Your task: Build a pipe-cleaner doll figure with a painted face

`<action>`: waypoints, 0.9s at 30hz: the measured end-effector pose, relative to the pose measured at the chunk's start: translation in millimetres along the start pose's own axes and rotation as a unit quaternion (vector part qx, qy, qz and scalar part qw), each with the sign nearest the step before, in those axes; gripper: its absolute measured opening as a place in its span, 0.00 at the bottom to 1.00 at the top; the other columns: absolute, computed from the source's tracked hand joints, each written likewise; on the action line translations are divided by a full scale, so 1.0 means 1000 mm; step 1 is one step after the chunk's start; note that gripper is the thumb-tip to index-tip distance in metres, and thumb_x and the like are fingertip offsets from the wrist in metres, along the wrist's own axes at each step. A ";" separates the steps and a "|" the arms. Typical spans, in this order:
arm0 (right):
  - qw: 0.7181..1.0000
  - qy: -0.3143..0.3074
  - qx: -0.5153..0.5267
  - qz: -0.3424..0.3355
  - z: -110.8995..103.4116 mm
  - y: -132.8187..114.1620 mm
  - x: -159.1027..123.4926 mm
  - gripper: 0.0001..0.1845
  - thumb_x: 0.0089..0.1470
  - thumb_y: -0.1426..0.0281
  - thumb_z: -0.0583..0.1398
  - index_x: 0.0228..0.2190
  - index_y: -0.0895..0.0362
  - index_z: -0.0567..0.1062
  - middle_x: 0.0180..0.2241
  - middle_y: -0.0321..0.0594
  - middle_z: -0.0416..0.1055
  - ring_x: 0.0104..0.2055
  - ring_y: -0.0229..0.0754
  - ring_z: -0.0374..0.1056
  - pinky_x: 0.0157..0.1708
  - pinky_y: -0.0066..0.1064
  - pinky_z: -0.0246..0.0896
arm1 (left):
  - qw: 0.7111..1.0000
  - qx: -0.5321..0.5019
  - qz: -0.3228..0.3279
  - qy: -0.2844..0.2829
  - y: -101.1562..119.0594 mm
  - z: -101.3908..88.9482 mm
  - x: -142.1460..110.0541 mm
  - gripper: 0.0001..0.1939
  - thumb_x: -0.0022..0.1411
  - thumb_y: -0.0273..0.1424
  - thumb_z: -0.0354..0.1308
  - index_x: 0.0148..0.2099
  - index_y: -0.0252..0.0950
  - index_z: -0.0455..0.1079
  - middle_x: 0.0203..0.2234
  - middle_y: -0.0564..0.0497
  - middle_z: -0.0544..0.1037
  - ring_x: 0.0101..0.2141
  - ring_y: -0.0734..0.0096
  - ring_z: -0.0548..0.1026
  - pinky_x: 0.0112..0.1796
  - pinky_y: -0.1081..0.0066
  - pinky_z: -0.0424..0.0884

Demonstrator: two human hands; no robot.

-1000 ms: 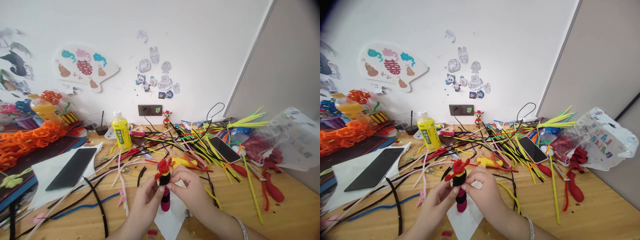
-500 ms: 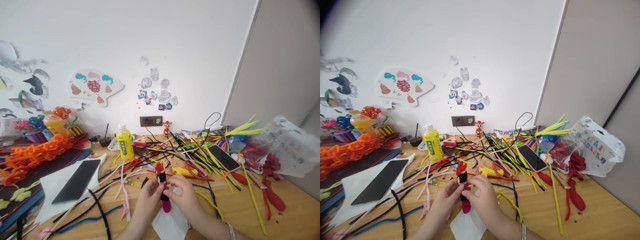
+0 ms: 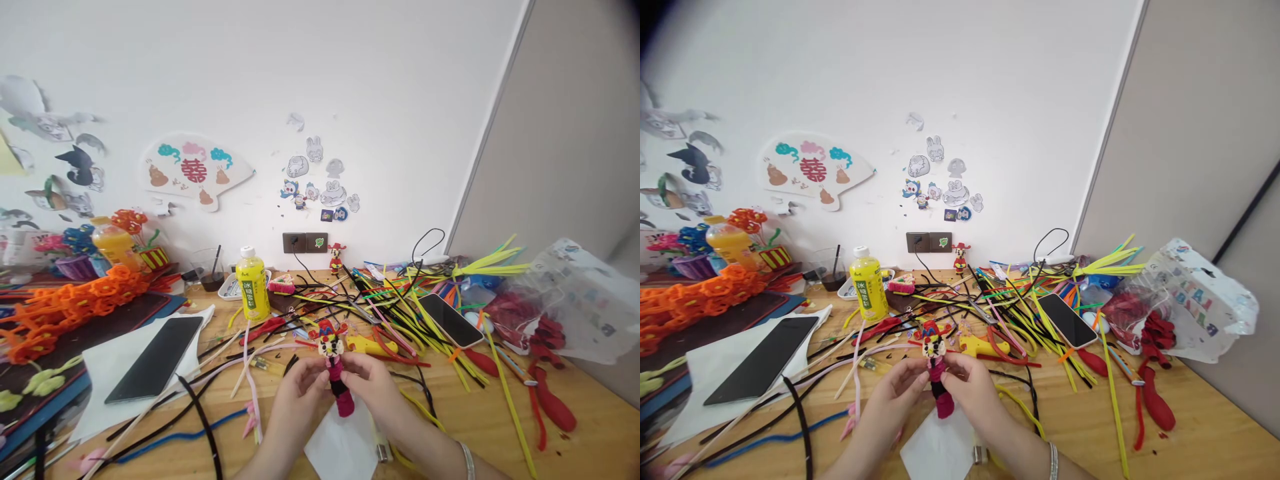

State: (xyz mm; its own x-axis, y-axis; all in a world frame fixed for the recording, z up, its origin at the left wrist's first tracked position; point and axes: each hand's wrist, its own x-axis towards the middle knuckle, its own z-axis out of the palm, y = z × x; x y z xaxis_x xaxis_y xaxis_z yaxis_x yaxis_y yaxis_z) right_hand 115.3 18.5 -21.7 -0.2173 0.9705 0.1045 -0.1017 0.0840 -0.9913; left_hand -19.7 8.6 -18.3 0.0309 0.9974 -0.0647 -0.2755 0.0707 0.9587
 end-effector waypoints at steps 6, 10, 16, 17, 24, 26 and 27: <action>0.994 -0.063 0.091 0.010 0.001 -0.004 -0.003 0.12 0.45 0.73 0.58 0.35 0.59 0.75 0.33 0.41 0.73 0.38 0.42 0.67 0.40 0.32 0.59 | 1.000 -0.001 0.015 0.011 0.004 0.001 -0.001 0.17 0.36 0.39 0.66 0.26 0.33 0.67 0.22 0.53 0.74 0.27 0.69 0.73 0.30 0.70 0.71; 0.992 -0.077 0.098 0.007 0.002 -0.003 -0.006 0.12 0.46 0.70 0.59 0.36 0.59 0.75 0.35 0.41 0.73 0.40 0.43 0.66 0.42 0.34 0.58 | 0.999 0.020 0.034 0.011 0.003 0.000 -0.002 0.16 0.38 0.39 0.65 0.25 0.34 0.66 0.21 0.53 0.73 0.27 0.70 0.72 0.29 0.71 0.71; 0.996 -0.074 0.057 0.002 0.005 -0.010 -0.009 0.16 0.43 0.65 0.62 0.35 0.59 0.74 0.35 0.42 0.73 0.40 0.44 0.67 0.43 0.36 0.58 | 0.990 0.105 0.089 0.011 -0.002 -0.003 -0.001 0.12 0.46 0.38 0.60 0.27 0.36 0.62 0.23 0.54 0.70 0.27 0.70 0.72 0.28 0.71 0.70; 0.996 -0.069 0.048 0.001 0.006 -0.011 -0.009 0.15 0.43 0.65 0.62 0.35 0.59 0.75 0.35 0.42 0.73 0.40 0.44 0.67 0.43 0.36 0.58 | 0.987 0.117 0.111 0.015 -0.003 -0.004 0.000 0.12 0.47 0.37 0.59 0.30 0.36 0.62 0.25 0.53 0.70 0.28 0.70 0.72 0.28 0.71 0.70; 0.998 -0.062 0.007 -0.030 0.005 -0.008 -0.008 0.14 0.47 0.66 0.59 0.37 0.59 0.74 0.34 0.41 0.73 0.39 0.43 0.67 0.42 0.34 0.59 | 0.958 0.209 0.195 0.026 -0.001 -0.011 0.002 0.29 0.52 0.34 0.56 0.54 0.42 0.48 0.46 0.44 0.64 0.41 0.65 0.70 0.37 0.65 0.71; 0.998 -0.059 -0.011 -0.035 0.004 -0.008 -0.009 0.13 0.48 0.66 0.58 0.36 0.59 0.74 0.33 0.40 0.73 0.38 0.43 0.67 0.39 0.32 0.60 | 0.929 0.280 0.239 0.033 0.004 -0.014 0.002 0.30 0.53 0.34 0.55 0.56 0.44 0.47 0.51 0.43 0.61 0.47 0.61 0.66 0.41 0.62 0.69; 0.998 -0.057 -0.019 -0.036 0.004 -0.007 -0.009 0.13 0.48 0.66 0.58 0.36 0.59 0.74 0.33 0.40 0.73 0.37 0.42 0.67 0.38 0.32 0.60 | 0.907 0.324 0.268 0.035 0.007 -0.016 0.003 0.29 0.53 0.33 0.55 0.56 0.44 0.49 0.52 0.44 0.60 0.49 0.59 0.64 0.43 0.60 0.67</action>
State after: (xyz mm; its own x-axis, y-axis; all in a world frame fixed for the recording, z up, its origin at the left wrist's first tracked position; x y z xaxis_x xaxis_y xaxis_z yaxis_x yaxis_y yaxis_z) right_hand 114.5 8.6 -14.9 -0.3207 0.9297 0.1812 -0.0842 0.1626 -0.9831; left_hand -36.7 11.8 -16.6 -0.0076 0.8863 0.4630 0.3907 -0.4235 0.8173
